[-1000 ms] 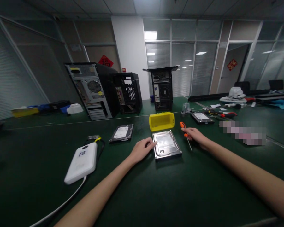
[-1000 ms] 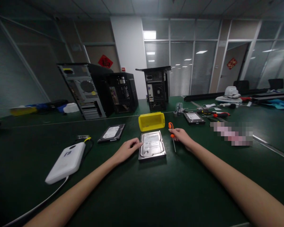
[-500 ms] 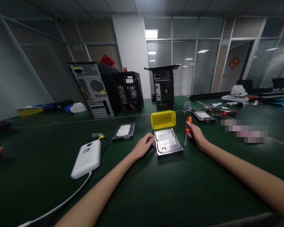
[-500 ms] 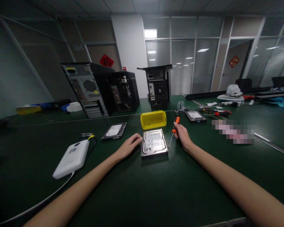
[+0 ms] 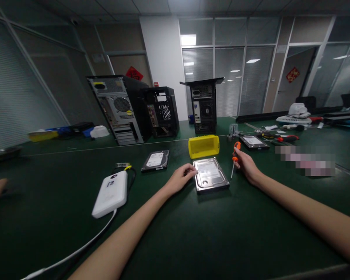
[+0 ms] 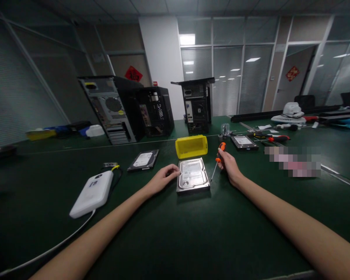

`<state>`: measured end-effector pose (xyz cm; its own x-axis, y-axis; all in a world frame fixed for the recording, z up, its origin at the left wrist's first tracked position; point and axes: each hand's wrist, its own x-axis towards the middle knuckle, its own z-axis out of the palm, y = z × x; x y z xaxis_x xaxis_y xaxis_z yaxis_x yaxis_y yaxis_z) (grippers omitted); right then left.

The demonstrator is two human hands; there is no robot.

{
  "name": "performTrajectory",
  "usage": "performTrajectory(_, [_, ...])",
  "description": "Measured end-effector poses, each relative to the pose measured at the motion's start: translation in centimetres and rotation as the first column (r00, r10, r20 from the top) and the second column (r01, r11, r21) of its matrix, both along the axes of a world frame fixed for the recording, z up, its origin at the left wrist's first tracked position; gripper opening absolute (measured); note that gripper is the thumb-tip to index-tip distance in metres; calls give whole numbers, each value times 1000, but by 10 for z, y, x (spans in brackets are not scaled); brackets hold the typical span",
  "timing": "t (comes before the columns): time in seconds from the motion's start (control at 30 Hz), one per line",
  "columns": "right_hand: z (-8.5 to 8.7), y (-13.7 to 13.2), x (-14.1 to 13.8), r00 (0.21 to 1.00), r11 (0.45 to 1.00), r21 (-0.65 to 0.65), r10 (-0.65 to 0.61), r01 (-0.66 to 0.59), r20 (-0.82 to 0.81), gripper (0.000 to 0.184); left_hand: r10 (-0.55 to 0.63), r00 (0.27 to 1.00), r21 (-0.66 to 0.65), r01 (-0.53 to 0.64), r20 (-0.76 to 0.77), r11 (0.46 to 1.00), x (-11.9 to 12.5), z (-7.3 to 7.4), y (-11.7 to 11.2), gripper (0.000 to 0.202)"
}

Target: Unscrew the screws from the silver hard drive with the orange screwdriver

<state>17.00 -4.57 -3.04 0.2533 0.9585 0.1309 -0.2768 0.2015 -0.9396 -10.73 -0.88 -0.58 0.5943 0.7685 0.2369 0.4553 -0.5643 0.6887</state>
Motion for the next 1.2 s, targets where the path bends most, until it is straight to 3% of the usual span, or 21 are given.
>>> performTrajectory(0.5, [4, -5, 2, 996, 998, -56, 11, -16, -87, 38, 1, 997, -209, 16, 81, 978, -1, 1, 7, 31])
performTrajectory(0.93, [2, -6, 4, 999, 999, -32, 14, -15, -31, 36, -7, 997, -249, 24, 70, 968, -5, 2, 7, 29])
performTrajectory(1.2, [1, -7, 4, 999, 1000, -23, 2, -3, -37, 36, -4, 999, -199, 12, 41, 980, -5, 3, 6, 29])
